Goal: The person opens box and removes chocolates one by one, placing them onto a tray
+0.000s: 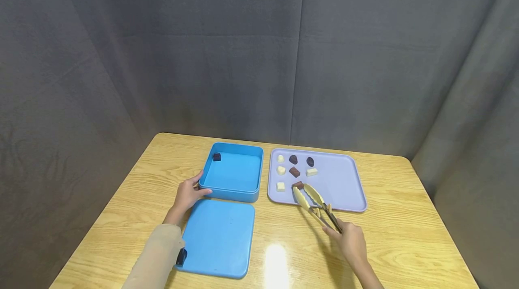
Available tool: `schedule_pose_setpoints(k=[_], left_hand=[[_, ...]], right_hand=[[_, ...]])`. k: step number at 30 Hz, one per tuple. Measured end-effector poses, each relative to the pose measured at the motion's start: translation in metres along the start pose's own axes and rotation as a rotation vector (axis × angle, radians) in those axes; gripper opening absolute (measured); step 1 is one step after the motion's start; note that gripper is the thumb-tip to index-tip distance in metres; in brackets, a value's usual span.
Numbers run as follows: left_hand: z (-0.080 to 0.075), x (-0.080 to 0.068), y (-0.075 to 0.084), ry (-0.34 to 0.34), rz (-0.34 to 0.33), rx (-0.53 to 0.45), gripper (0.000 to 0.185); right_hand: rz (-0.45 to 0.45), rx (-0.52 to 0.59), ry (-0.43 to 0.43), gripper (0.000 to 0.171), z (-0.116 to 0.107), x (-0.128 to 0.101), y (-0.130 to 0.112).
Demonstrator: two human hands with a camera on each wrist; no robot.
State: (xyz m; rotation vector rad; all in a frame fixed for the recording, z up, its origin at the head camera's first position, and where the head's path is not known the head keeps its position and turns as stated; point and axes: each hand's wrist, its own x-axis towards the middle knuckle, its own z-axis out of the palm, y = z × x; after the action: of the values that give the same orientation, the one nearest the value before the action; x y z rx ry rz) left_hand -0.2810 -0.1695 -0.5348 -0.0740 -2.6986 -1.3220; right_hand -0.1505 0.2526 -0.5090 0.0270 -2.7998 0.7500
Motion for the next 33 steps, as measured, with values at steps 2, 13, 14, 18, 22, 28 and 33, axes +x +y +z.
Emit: schedule_pose_setpoints(k=[2, 13, 14, 18, 22, 28, 33], left_hand=[[0.000, 0.000, -0.001, 0.001, 0.005, -0.001, 0.071], [0.000, -0.001, -0.001, 0.008, 0.013, -0.010, 0.073], [0.000, -0.001, -0.001, 0.011, 0.019, -0.018, 0.073], [-0.001, -0.004, -0.001, 0.037, 0.065, -0.020, 0.073], [0.000, -0.003, -0.001, 0.034, 0.051, -0.022, 0.071], [0.001, -0.001, -0.001, 0.005, -0.003, -0.009, 0.071], [0.001, 0.000, -0.001, 0.005, -0.001, -0.021, 0.072]], right_hand=[[-0.002, 0.002, -0.004, 0.045, 0.000, -0.001, 0.001], [-0.002, -0.006, -0.018, 0.048, -0.001, 0.000, 0.001], [0.001, -0.007, -0.018, 0.049, -0.001, 0.000, 0.001], [0.029, 0.002, -0.027, 0.053, -0.001, 0.000, 0.002], [0.050, 0.028, -0.032, 0.054, -0.001, 0.001, 0.000], [0.024, 0.055, -0.018, 0.051, -0.001, 0.004, -0.004], [0.013, 0.079, 0.002, 0.045, 0.001, 0.010, -0.008]])
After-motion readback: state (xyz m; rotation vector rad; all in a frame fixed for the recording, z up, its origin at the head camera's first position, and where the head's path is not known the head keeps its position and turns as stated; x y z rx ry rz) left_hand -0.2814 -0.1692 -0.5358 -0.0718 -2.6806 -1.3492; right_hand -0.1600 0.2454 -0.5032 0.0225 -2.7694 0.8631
